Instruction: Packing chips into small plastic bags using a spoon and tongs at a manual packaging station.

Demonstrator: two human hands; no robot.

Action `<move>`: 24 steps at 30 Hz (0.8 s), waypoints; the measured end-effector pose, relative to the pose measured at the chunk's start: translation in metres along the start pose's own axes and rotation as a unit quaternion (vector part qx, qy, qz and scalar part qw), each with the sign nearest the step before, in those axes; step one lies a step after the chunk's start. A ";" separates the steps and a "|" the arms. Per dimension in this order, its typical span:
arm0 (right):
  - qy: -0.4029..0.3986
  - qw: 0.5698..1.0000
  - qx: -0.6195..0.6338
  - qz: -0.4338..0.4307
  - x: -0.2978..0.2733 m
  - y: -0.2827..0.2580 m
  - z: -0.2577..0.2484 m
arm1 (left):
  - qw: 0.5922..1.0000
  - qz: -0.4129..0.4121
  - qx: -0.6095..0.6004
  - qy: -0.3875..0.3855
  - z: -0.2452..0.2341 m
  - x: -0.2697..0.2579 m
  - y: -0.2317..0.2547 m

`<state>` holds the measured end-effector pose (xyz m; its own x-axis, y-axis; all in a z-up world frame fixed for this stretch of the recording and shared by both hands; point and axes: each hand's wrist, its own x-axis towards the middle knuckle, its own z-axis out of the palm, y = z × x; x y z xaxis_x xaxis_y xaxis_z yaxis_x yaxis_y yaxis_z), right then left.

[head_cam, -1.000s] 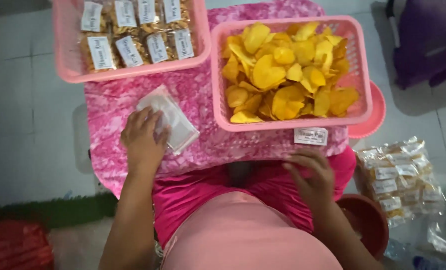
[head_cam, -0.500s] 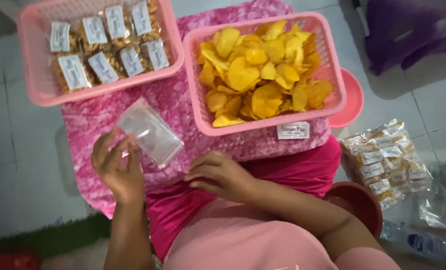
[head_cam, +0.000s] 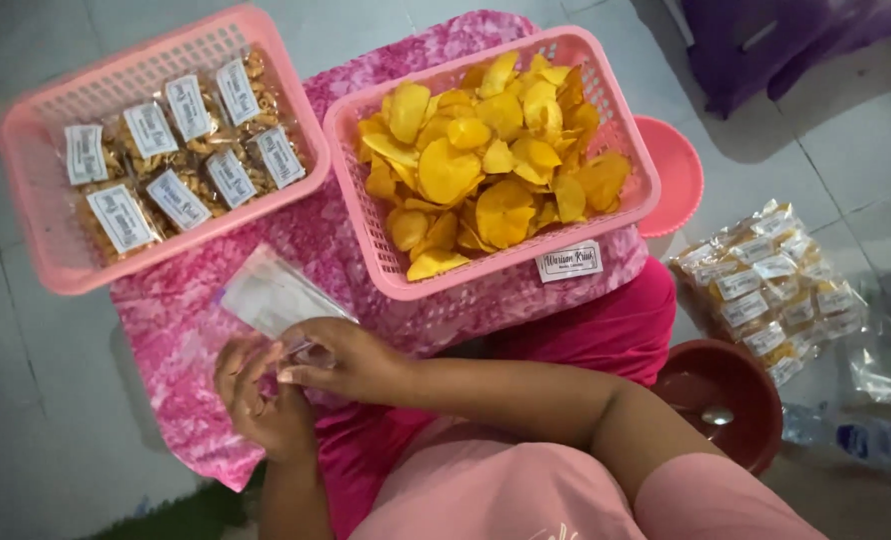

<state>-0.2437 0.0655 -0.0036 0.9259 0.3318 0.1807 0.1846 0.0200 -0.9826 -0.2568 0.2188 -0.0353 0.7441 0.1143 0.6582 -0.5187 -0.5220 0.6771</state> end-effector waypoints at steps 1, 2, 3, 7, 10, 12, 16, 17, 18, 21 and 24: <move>0.004 1.000 0.000 0.001 0.001 0.002 0.000 | 1.000 0.001 -0.002 -0.004 -0.002 -0.002 -0.004; 0.009 1.000 0.020 0.016 0.002 0.005 0.001 | 0.999 -0.034 0.013 -0.033 -0.005 -0.003 -0.008; 0.013 0.999 0.038 0.028 0.005 0.007 0.001 | 0.996 -0.067 0.028 -0.060 -0.005 -0.003 -0.012; 0.037 0.999 -0.014 -0.007 0.012 -0.002 -0.004 | 0.989 -0.074 0.062 -0.110 -0.007 0.013 0.008; 0.068 0.992 -0.037 -0.103 0.016 -0.013 -0.007 | 0.983 -0.082 0.053 -0.157 -0.006 0.027 0.012; 0.052 0.987 -0.105 -0.115 0.014 -0.023 -0.010 | 0.970 -0.093 0.067 -0.213 -0.003 0.051 0.028; 0.036 0.986 -0.090 -0.135 0.010 -0.046 -0.018 | 0.889 -0.086 0.351 -0.280 0.004 0.023 -0.026; 0.046 0.987 -0.092 -0.125 0.009 -0.044 -0.019 | 0.892 -0.036 0.352 -0.282 0.002 0.004 -0.045; 0.056 0.987 -0.093 -0.114 0.008 -0.042 -0.020 | 0.892 0.013 0.351 -0.284 0.000 -0.015 -0.063; 0.045 0.991 -0.077 -0.101 0.005 -0.041 -0.029 | 0.914 0.064 0.310 -0.253 -0.003 -0.005 -0.057; 0.071 0.989 -0.072 -0.109 0.002 -0.035 -0.027 | 0.926 -0.092 0.212 -0.299 -0.006 0.040 0.000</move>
